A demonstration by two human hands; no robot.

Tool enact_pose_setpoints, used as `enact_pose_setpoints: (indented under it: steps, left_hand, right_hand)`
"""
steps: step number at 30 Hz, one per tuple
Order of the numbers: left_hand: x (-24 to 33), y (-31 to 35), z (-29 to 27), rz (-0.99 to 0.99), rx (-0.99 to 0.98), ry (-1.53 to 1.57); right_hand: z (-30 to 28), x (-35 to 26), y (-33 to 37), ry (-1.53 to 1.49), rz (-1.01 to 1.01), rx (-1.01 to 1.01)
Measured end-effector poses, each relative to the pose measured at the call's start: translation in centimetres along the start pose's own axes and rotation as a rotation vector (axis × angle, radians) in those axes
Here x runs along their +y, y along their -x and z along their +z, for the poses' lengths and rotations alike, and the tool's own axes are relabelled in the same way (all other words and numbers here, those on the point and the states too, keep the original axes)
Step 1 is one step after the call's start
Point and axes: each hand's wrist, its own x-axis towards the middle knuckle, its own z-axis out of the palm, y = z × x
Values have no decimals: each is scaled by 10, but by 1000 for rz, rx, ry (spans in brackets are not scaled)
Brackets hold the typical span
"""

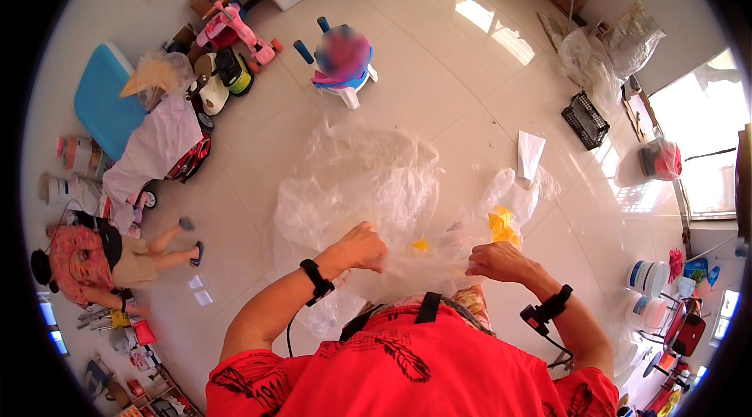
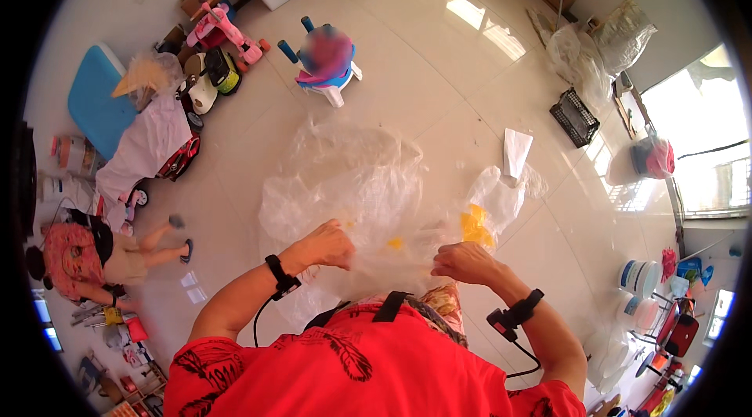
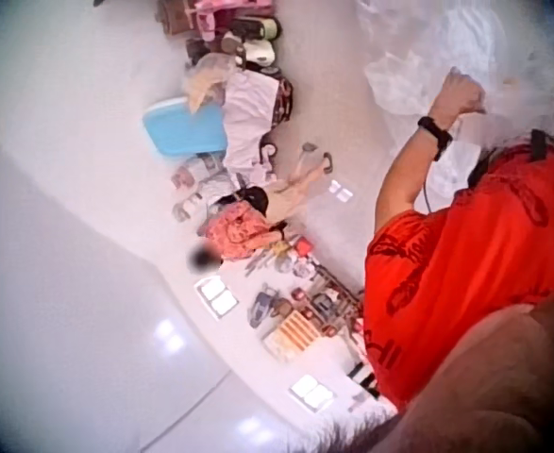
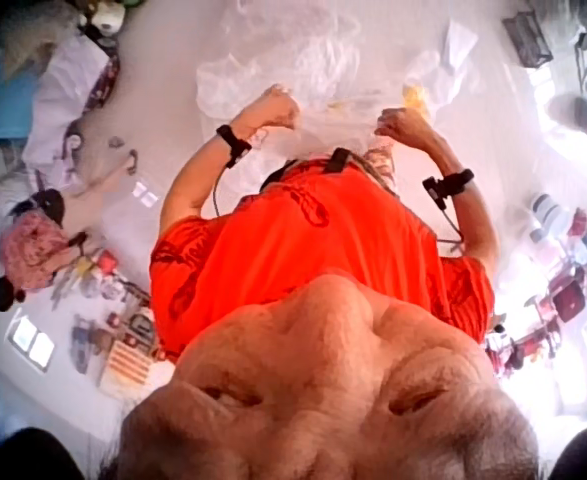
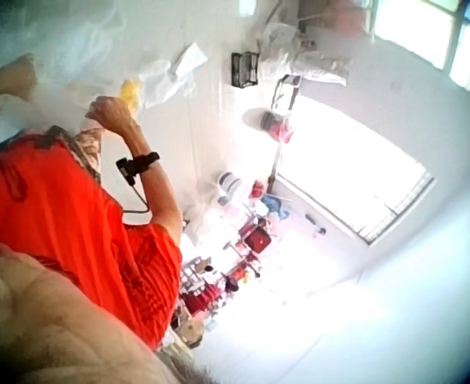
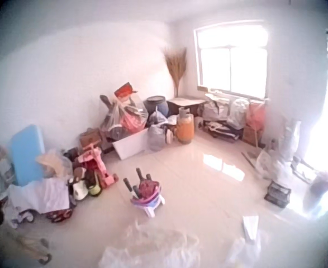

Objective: The person removes a large plastic bag from a red child's tricycle, unfolds the handlebars and frame, and wipes the parts with a cloth.

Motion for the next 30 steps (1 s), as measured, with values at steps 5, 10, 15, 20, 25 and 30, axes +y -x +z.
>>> enact_pose_setpoints:
  steps: [5,10,15,20,25,30]
  left_hand:
    - [-64,-16,-19,-305,47,-95]
    - [-89,-47,-142,-464,591,-299]
    - [-21,-135,-224,-376,1207,-144]
    - [-13,-145,-32,-247,-351,533]
    - [-46,-178,-33,-349,-46,406]
    - [-93,-189,-119,-329,236,395]
  right_hand:
    - [-67,63,11,27,-22,402]
    - [-154,97,18,223,-33,660]
    - [-191,153,26,353,-12,1001]
    - [-32,280,100,208,352,-346]
    - [-80,256,104,158,559,139]
    - [-154,255,63,-263,438,541]
